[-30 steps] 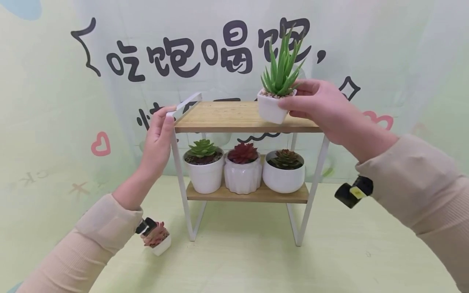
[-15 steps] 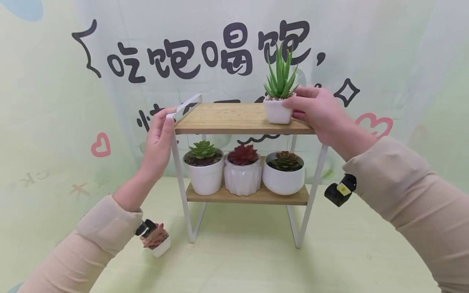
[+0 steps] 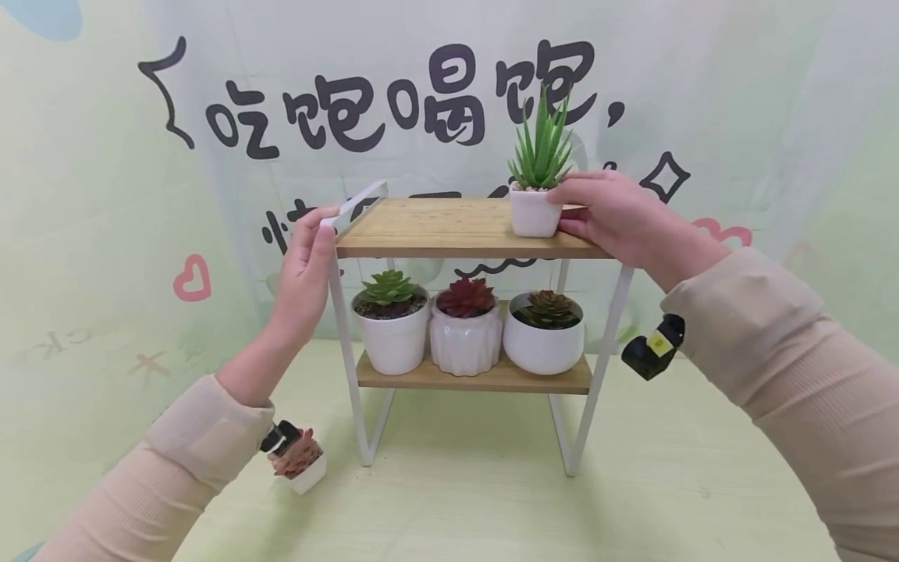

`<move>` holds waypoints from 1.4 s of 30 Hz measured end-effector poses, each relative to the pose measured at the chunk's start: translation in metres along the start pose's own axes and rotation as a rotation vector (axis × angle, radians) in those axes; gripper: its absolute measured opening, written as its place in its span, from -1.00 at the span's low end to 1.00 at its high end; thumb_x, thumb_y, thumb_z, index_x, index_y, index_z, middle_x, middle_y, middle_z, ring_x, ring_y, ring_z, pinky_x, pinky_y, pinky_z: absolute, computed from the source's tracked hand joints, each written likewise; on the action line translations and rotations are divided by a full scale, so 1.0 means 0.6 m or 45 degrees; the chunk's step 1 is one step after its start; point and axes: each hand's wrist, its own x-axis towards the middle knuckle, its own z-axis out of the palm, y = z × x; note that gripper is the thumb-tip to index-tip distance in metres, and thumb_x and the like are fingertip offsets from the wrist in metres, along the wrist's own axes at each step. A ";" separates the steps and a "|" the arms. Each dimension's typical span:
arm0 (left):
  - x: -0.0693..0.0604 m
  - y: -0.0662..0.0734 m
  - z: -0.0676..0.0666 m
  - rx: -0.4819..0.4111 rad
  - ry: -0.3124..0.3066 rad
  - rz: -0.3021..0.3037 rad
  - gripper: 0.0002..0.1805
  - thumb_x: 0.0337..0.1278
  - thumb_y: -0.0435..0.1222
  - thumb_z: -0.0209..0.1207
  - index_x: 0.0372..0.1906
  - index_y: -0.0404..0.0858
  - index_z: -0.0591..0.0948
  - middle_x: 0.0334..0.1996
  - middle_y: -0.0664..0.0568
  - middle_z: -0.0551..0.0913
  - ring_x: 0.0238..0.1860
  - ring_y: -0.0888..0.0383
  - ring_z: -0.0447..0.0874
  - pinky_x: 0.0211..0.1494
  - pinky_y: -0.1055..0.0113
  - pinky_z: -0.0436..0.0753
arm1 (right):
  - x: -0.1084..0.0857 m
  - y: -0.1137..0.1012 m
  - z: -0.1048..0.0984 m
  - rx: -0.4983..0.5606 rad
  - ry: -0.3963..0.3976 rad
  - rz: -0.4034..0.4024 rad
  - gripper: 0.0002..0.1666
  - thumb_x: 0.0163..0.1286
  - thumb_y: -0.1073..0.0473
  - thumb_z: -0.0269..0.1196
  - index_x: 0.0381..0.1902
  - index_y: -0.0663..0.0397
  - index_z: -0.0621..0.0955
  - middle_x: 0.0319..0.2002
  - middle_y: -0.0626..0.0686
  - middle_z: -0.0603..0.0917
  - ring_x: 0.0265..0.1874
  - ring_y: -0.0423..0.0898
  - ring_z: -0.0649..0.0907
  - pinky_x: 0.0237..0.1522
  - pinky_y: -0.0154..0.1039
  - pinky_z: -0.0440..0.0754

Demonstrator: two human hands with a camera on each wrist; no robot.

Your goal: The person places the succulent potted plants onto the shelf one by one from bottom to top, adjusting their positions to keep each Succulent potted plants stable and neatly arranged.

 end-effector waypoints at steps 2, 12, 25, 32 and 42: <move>0.000 0.001 0.000 0.000 -0.001 0.001 -0.66 0.38 -0.13 -0.18 0.14 -0.13 0.36 0.19 0.07 0.36 -0.18 0.01 0.39 -0.16 0.21 0.33 | 0.003 -0.001 -0.001 0.004 -0.021 0.005 -0.55 0.31 0.30 0.13 0.14 0.15 0.34 0.13 0.03 0.24 -0.01 -0.17 0.45 -0.13 -0.38 0.55; -0.001 0.002 0.001 0.003 0.001 0.011 -0.67 0.37 -0.14 -0.17 0.13 -0.13 0.37 0.20 0.08 0.36 -0.12 0.00 0.40 -0.13 0.20 0.32 | 0.013 -0.005 0.004 -0.086 -0.036 0.014 -0.57 0.30 0.26 0.15 0.10 0.14 0.32 0.10 0.03 0.26 -0.11 -0.21 0.52 -0.15 -0.40 0.54; 0.000 0.002 0.003 -0.007 0.011 0.028 -0.67 0.37 -0.17 -0.18 0.13 -0.16 0.37 0.21 0.05 0.36 -0.14 -0.01 0.42 -0.11 0.21 0.33 | -0.002 -0.013 0.008 0.010 0.031 -0.033 -0.68 0.36 0.12 0.09 0.03 0.05 0.36 0.18 -0.02 0.18 0.27 -0.05 0.16 0.20 -0.34 0.31; -0.001 0.002 0.002 -0.010 0.004 0.029 -0.67 0.38 -0.17 -0.18 0.13 -0.16 0.36 0.21 0.05 0.36 -0.12 -0.02 0.42 -0.10 0.20 0.34 | -0.038 -0.023 -0.032 0.146 0.038 -0.272 -0.16 0.41 0.20 0.00 0.43 -0.15 -0.22 0.44 -0.12 -0.25 0.42 -0.07 -0.13 0.34 -0.31 -0.06; 0.001 0.000 0.001 -0.002 -0.002 0.026 -0.67 0.38 -0.18 -0.19 0.14 -0.16 0.36 0.21 0.04 0.36 -0.12 -0.03 0.44 -0.10 0.17 0.37 | -0.079 0.043 -0.078 -0.719 0.273 -0.386 -0.52 0.42 0.04 -0.02 0.29 -0.23 0.29 0.18 -0.23 0.33 0.12 -0.26 0.33 0.33 -0.25 0.07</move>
